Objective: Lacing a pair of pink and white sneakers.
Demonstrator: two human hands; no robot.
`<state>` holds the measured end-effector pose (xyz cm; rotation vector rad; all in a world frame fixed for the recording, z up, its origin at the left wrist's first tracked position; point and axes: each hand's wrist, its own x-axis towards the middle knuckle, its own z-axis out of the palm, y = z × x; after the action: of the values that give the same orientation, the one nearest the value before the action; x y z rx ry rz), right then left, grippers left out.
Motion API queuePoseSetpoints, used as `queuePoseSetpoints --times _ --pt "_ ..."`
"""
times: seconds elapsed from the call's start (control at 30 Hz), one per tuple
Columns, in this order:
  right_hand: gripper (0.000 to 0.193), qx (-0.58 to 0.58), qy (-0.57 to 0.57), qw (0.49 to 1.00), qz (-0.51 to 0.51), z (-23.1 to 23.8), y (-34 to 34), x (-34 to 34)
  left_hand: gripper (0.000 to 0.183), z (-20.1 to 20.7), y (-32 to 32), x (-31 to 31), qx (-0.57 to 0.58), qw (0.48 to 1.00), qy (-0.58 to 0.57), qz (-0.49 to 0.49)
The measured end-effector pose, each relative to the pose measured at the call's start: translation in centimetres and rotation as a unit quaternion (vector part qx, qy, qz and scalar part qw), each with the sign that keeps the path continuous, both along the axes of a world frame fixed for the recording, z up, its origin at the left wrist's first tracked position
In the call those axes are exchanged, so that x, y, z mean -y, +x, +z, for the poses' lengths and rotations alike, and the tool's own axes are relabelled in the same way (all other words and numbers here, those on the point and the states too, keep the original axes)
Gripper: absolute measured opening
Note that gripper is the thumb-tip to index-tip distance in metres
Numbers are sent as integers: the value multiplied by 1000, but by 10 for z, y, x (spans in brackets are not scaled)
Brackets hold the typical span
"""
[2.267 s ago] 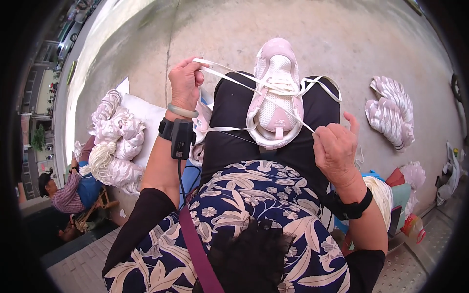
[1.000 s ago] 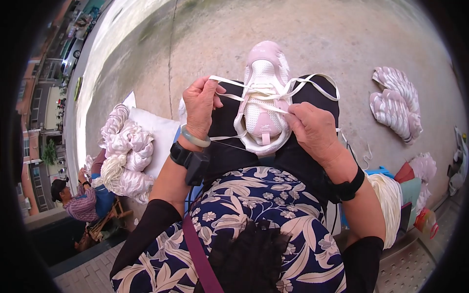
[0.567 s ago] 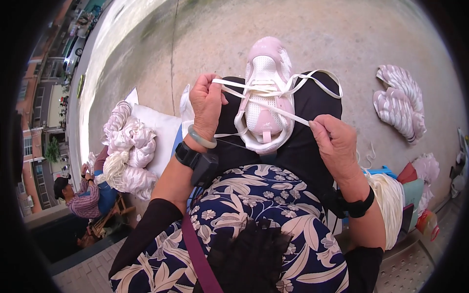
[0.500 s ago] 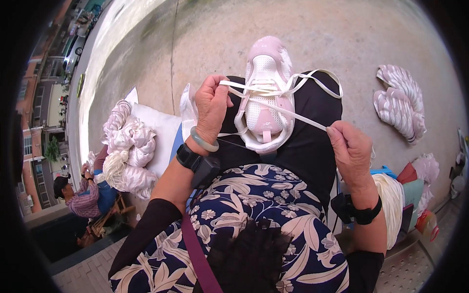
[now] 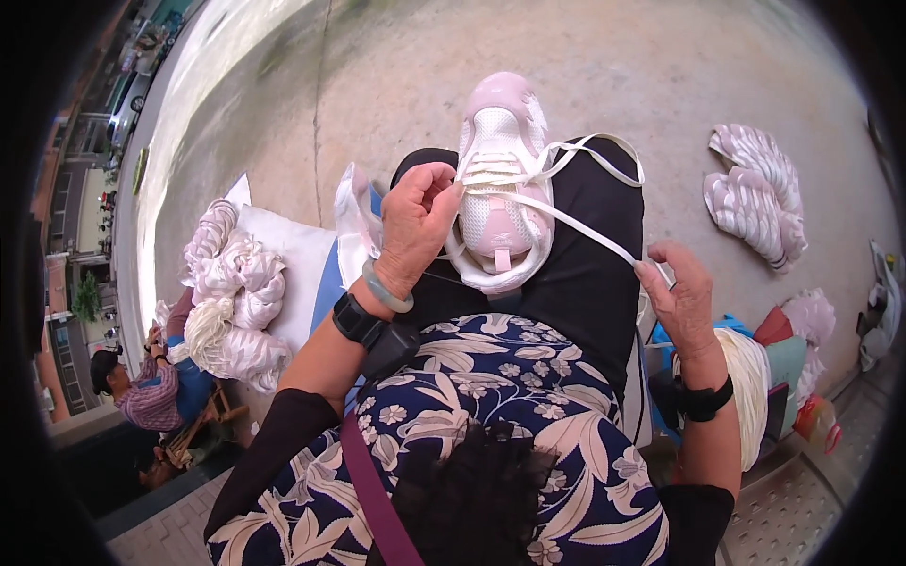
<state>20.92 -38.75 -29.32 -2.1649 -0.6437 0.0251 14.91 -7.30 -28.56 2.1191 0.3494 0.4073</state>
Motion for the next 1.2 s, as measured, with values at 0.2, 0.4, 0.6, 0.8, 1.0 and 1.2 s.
queuePoseSetpoints --times 0.2,0.4,0.6,0.8,1.0,1.2 --pt "45 61 -6 995 84 29 6 -101 11 10 14 23 92 970 178 -137" --pt "43 116 -83 986 91 15 8 -131 9 3 19 29 100 958 242 -121" --pt "26 104 -75 988 85 12 6 -131 11 3 20 37 82 958 256 -100" --pt "24 72 -22 995 67 5 7 -131 11 -3 25 43 105 953 270 -87" --pt "39 -53 42 998 9 1 2 -124 6 6 29 43 129 916 355 -138" --pt "49 -119 54 991 -5 -2 1 -118 5 35 -5 14 108 909 377 -141"
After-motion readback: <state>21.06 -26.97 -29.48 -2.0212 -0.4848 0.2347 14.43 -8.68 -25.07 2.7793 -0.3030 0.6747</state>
